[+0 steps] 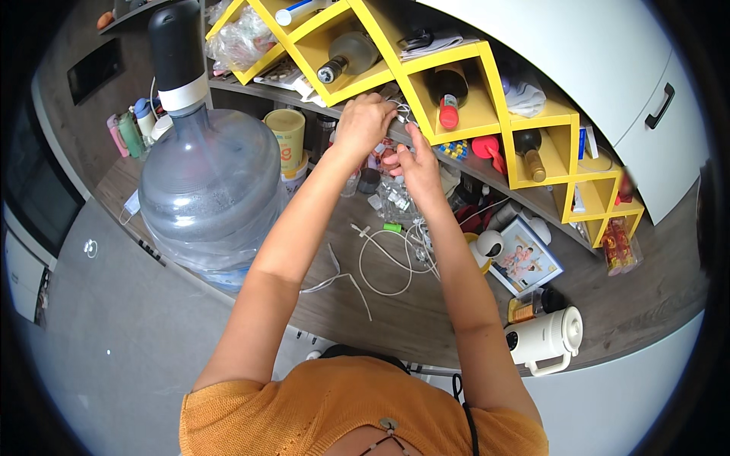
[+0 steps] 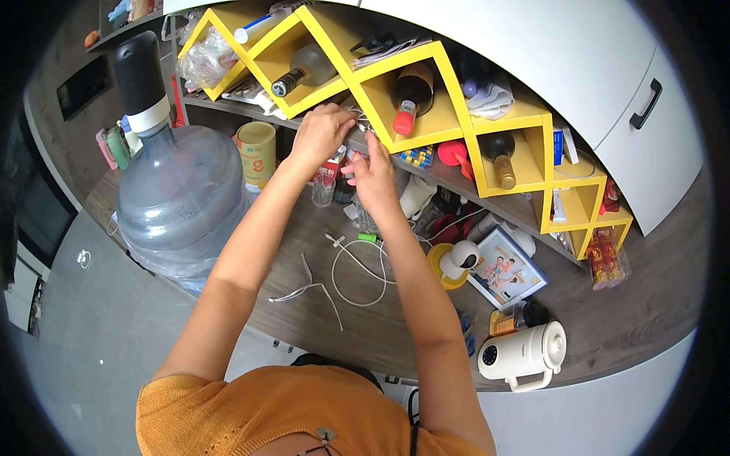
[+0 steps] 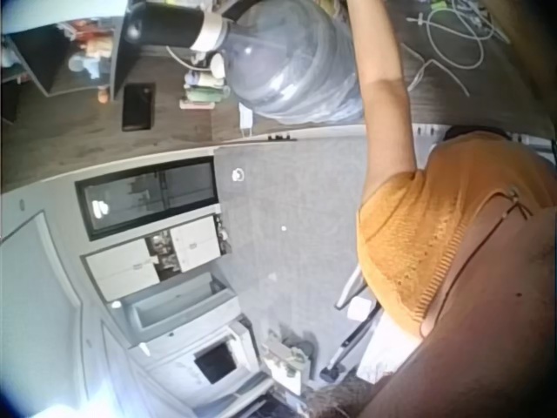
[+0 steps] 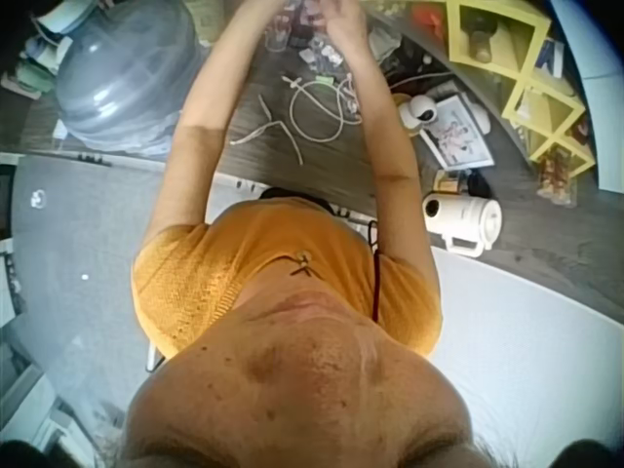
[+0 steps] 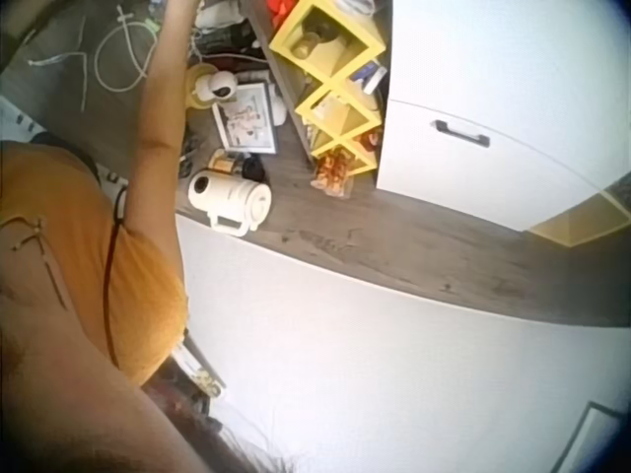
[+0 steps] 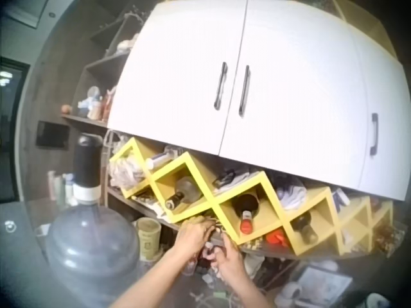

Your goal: The person untangles a white cable, wipes a wine bottle with a blue cloth, places it into a yellow rack, and organizes several blue boxes on a shelf.

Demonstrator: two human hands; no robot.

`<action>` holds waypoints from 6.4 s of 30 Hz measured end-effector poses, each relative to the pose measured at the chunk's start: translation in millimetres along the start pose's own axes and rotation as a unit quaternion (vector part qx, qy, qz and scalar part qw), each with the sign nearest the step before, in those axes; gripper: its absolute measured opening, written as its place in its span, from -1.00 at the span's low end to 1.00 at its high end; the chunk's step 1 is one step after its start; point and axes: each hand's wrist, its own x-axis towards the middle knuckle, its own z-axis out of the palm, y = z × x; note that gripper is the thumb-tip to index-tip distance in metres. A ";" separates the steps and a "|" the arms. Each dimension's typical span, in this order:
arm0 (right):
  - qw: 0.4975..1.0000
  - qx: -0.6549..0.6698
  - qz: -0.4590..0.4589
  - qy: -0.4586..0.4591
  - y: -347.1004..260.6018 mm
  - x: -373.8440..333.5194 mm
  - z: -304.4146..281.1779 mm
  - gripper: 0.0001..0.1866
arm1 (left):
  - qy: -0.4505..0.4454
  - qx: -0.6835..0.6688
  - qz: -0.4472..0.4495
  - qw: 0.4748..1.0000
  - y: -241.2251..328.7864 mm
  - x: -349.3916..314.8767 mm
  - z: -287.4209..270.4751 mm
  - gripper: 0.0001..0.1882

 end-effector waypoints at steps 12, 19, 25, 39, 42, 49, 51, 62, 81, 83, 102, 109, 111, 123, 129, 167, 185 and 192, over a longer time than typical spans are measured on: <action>0.997 -0.018 -0.058 -0.039 4.9 -60.6 -23.5 -0.66 | 0.124 -0.060 0.034 0.990 11.4 -38.5 -12.2 -0.88; 0.987 -0.031 0.118 -0.106 61.4 -148.8 -43.9 -0.74 | -0.023 -0.098 -0.079 0.992 7.5 -164.5 -32.6 -0.89; 0.955 -0.041 0.265 -0.125 135.5 -231.6 -36.3 -0.79 | -0.196 -0.066 -0.195 0.959 13.9 -286.2 -42.1 -0.86; 0.945 -0.220 0.175 -0.165 137.3 -300.6 -49.6 -0.83 | -0.286 0.077 -0.209 0.932 31.9 -353.7 -45.4 -0.71; 0.954 -0.183 0.212 -0.103 137.2 -325.5 -73.3 -0.84 | -0.266 0.063 -0.188 0.943 35.6 -353.4 -42.5 -0.73; 0.955 -0.196 0.192 0.112 142.6 -379.8 -130.0 -0.83 | -0.216 0.028 -0.170 0.961 67.0 -344.4 -17.0 -0.75; 0.938 -0.231 0.212 0.147 139.2 -380.2 -146.2 -0.79 | -0.216 -0.012 -0.156 0.964 76.1 -339.4 -4.7 -0.76; 0.845 -0.481 0.213 0.098 183.4 -341.6 -224.8 -0.39 | -0.198 -0.068 -0.142 0.968 129.2 -306.9 19.3 -0.76; 0.862 -0.474 0.174 -0.039 204.5 -370.3 -251.0 -0.25 | -0.223 -0.118 -0.234 0.939 266.5 -325.0 66.0 -0.81; 0.863 -0.480 0.147 -0.046 206.4 -370.5 -251.2 -0.31 | -0.224 -0.126 -0.242 0.936 272.1 -330.0 65.3 -0.81; 0.935 -0.135 0.215 0.249 196.5 -314.2 -296.7 -0.62 | -0.211 -0.194 -0.273 0.918 228.0 -292.0 27.4 -0.80; 0.879 -0.372 0.299 0.002 205.3 -333.0 -270.5 -0.44 | -0.215 -0.204 -0.257 0.920 211.6 -293.0 28.7 -0.79; 0.867 -0.388 0.313 -0.007 210.4 -338.2 -260.7 -0.33 | -0.226 -0.206 -0.261 0.916 210.5 -291.4 30.2 -0.79; 0.897 -0.425 0.114 0.044 220.4 -370.1 -248.2 -0.46 | -0.314 -0.221 -0.266 0.884 231.6 -303.6 43.5 -0.80; 0.921 -0.375 0.091 0.059 222.4 -371.4 -251.7 -0.52 | -0.310 -0.222 -0.280 0.881 241.4 -303.8 39.7 -0.81; 0.959 -0.083 0.058 0.263 89.3 -295.3 -292.3 -0.47 | -0.272 -0.247 -0.291 0.883 227.8 -264.1 42.5 -0.81; 0.991 -0.042 0.102 0.070 53.2 -219.4 -277.8 -0.70 | -0.172 -0.290 -0.346 0.875 197.8 -250.4 36.2 -0.83; 0.930 0.336 0.149 0.006 -28.1 -95.8 -234.9 -0.45 | -0.170 -0.324 -0.371 0.854 200.8 -257.4 32.4 -0.83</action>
